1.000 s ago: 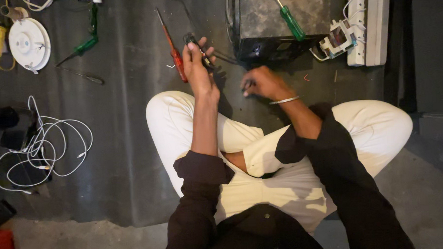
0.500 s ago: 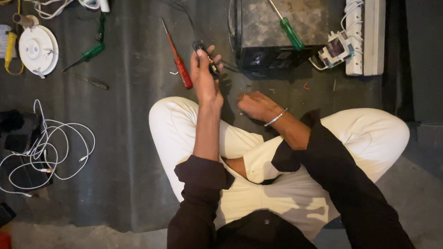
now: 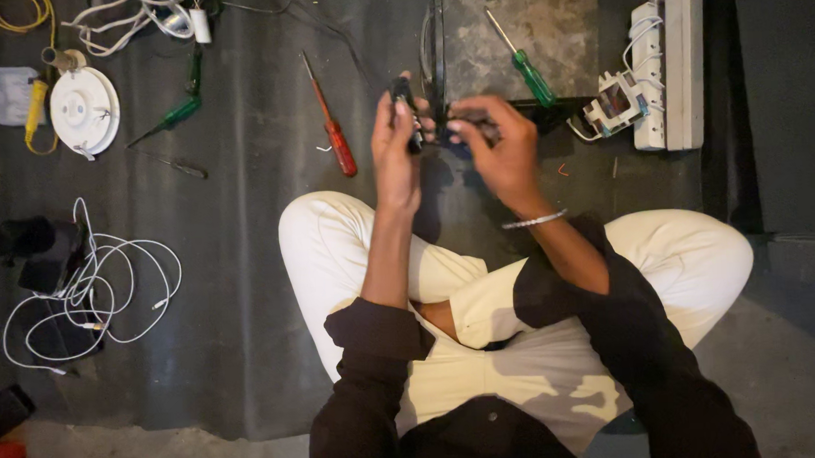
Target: The person sits on the floor and disassembles a small electronic device, removes a circuit board, and then reassembles it using a screwdriver. The person handles the device casing and the circuit board throughout the process.
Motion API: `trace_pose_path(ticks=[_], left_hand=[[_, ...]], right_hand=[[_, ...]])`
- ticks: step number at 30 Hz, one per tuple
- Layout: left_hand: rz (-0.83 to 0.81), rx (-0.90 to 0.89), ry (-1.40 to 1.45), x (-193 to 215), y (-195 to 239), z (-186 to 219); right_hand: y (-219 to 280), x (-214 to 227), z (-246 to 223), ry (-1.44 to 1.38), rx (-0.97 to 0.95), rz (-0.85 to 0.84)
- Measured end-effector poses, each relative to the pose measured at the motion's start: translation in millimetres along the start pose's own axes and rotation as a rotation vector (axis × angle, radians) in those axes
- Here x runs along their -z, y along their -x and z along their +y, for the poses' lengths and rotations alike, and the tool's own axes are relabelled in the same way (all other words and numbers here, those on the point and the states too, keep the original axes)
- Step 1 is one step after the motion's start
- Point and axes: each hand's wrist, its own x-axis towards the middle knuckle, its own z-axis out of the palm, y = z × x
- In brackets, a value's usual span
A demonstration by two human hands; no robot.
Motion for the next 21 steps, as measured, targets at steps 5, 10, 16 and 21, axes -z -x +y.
trace_pose_path(ticks=[5, 10, 16, 21], left_hand=[[-0.161, -0.064, -0.102, -21, 15, 2], [-0.202, -0.149, -0.232, -31, 21, 2], [-0.163, -0.153, -0.276, -33, 26, 1], [-0.163, -0.267, -0.416, -38, 30, 6]], right_hand=[[-7, 10, -22, -0.267, -0.079, 0.048], [-7, 22, -30, -0.128, -0.025, 0.034], [-7, 26, -44, -0.043, 0.011, -0.025], [-9, 27, -51, -0.086, 0.043, 0.018]])
